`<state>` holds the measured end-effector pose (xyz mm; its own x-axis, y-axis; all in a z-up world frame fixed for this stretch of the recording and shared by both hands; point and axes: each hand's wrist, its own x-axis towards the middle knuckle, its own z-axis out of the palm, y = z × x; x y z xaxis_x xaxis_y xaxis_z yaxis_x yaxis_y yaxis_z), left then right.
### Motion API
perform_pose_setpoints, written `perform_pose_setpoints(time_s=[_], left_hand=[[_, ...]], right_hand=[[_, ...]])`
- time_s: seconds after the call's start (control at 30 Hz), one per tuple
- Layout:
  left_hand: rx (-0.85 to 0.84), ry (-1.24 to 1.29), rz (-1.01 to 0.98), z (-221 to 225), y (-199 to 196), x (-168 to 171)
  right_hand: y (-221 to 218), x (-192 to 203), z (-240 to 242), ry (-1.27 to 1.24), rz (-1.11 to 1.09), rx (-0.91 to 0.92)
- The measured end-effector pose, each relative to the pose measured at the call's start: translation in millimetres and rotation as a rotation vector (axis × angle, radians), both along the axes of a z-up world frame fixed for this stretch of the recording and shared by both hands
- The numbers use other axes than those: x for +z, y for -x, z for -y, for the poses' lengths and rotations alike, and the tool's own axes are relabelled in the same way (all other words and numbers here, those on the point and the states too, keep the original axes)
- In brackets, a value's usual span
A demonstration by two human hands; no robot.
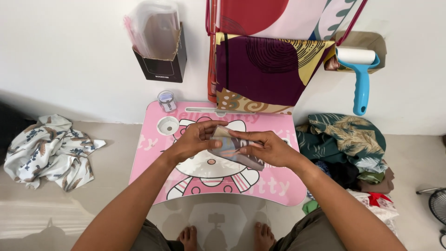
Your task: Lint rolling, folding, and bagging a fabric item on a low table.
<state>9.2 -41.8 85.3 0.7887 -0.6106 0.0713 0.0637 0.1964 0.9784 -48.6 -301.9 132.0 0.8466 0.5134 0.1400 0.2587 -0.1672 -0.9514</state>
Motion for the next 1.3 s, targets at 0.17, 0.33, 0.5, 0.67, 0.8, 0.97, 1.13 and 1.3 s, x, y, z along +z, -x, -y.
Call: perform_pose_setpoints(time_s=[0.17, 0.33, 0.5, 0.67, 0.8, 0.97, 1.13, 1.3], left_hand=[[0.121, -0.037, -0.038, 13.6, 1.8, 4.0], [0.188, -0.038, -0.088, 22.3, 10.0, 18.1], [0.276, -0.126, -0.107, 37.7, -1.5, -27.6], [0.249, -0.721, 0.323, 44.0, 10.4, -69.1], [0.074, -1.117, 0.663, 55.4, 29.4, -99.3], [0.014, -1.200, 0.723, 60.1, 26.1, -143.5], [0.014, -1.180, 0.707, 58.6, 30.5, -136.7], [0.020, -1.157, 0.658, 54.6, 35.6, -121.5]], right_hand=[[-4.1, -20.8, 14.5, -0.004, -0.043, -0.002], [-5.3, -6.8, 15.5, -0.002, -0.059, 0.065], [-3.1, -13.4, 27.6, 0.045, -0.037, 0.013], [-6.2, -36.3, 60.8, 0.184, 0.025, -0.088], [0.6, -46.9, 77.2, 0.259, -0.014, -0.184], [6.1, -51.3, 65.0, 0.273, -0.005, -0.183], [2.5, -85.6, 55.2, 0.252, -0.027, -0.190], [-0.4, -114.8, 55.7, 0.356, -0.061, -0.144]])
